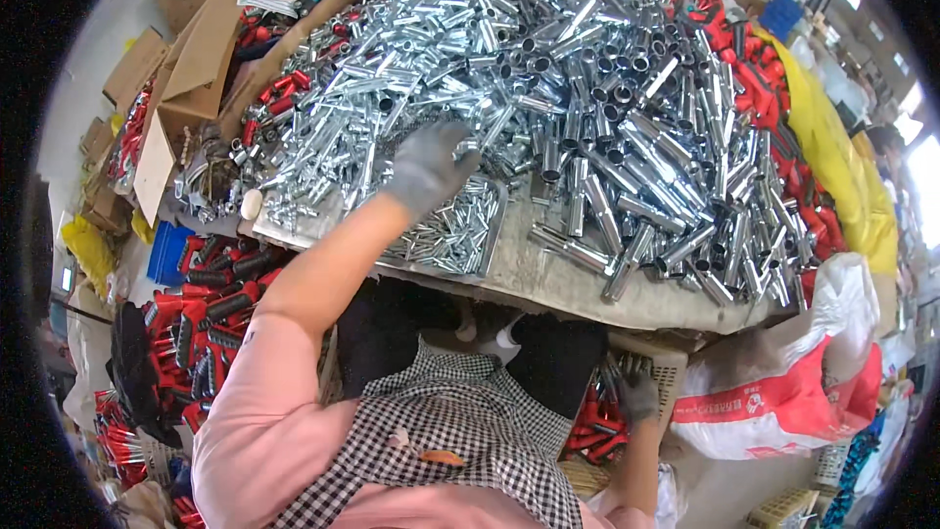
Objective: Assembling metal tools by attaching red handles to the metal shafts.
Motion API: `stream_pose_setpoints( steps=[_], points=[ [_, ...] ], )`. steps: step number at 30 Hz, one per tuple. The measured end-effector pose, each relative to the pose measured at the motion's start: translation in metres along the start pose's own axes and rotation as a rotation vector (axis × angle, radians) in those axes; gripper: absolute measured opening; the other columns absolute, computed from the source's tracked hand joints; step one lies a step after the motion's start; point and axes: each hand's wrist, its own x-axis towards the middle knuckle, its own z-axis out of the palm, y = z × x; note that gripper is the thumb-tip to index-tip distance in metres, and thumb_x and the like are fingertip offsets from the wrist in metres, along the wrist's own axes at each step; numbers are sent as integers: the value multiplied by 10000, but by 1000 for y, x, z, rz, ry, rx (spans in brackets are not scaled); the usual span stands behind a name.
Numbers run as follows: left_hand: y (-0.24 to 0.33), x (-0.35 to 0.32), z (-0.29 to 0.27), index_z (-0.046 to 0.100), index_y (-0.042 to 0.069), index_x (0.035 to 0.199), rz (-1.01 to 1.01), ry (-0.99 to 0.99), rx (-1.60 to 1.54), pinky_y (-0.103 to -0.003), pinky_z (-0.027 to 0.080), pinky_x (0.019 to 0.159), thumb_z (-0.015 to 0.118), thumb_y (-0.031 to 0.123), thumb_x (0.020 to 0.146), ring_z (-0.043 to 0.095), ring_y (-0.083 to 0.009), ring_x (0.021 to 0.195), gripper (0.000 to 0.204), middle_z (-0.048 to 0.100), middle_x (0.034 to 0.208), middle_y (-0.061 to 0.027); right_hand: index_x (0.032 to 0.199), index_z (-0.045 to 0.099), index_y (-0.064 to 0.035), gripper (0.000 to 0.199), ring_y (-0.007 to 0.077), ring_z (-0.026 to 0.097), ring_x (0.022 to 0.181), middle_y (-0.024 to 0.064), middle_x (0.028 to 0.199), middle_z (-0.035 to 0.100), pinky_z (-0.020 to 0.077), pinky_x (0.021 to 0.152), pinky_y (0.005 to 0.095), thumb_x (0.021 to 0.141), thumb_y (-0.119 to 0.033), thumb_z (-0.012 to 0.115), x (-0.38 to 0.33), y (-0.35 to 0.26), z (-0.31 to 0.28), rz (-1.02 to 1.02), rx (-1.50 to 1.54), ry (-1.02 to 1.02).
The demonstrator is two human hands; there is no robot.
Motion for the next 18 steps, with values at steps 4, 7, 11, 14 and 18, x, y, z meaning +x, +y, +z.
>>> stream_pose_setpoints(
  steps=[4,7,11,14,18],
  points=[
    [23,98,39,565,18,1111,-149,-296,12,-434,502,853,558,214,863,635,-332,996,316,632,1105,-209,1080,630,-20,305,213,642,869,162,953,662,498,765,312,789,-110,649,3,-99,-32,-406,527,148],
    [-7,126,87,561,17,1160,-387,-259,-98,-442,505,860,576,182,839,612,-334,1074,361,613,1153,-224,991,654,-41,253,247,650,720,125,814,657,512,670,333,740,-69,666,-11,-183,-50,-785,334,243],
    [-7,132,85,620,41,1097,-338,-142,-169,-433,509,831,571,168,829,634,-371,988,301,654,1038,-220,995,652,-70,285,306,624,728,128,791,624,502,697,372,711,-41,659,-20,-226,-57,-977,320,224],
    [-10,106,43,603,23,1038,-156,213,-365,-433,503,720,673,306,791,627,-373,800,382,648,876,-202,1056,621,-52,331,307,618,820,138,883,626,489,757,380,727,-51,658,-13,-239,-53,-925,412,270],
    [18,25,-33,585,12,997,148,502,-478,-400,500,646,687,370,815,627,-292,717,414,644,823,-160,1281,434,31,543,331,606,997,203,1102,599,473,853,406,819,-144,659,12,-273,-55,-941,375,591]
  ],
)
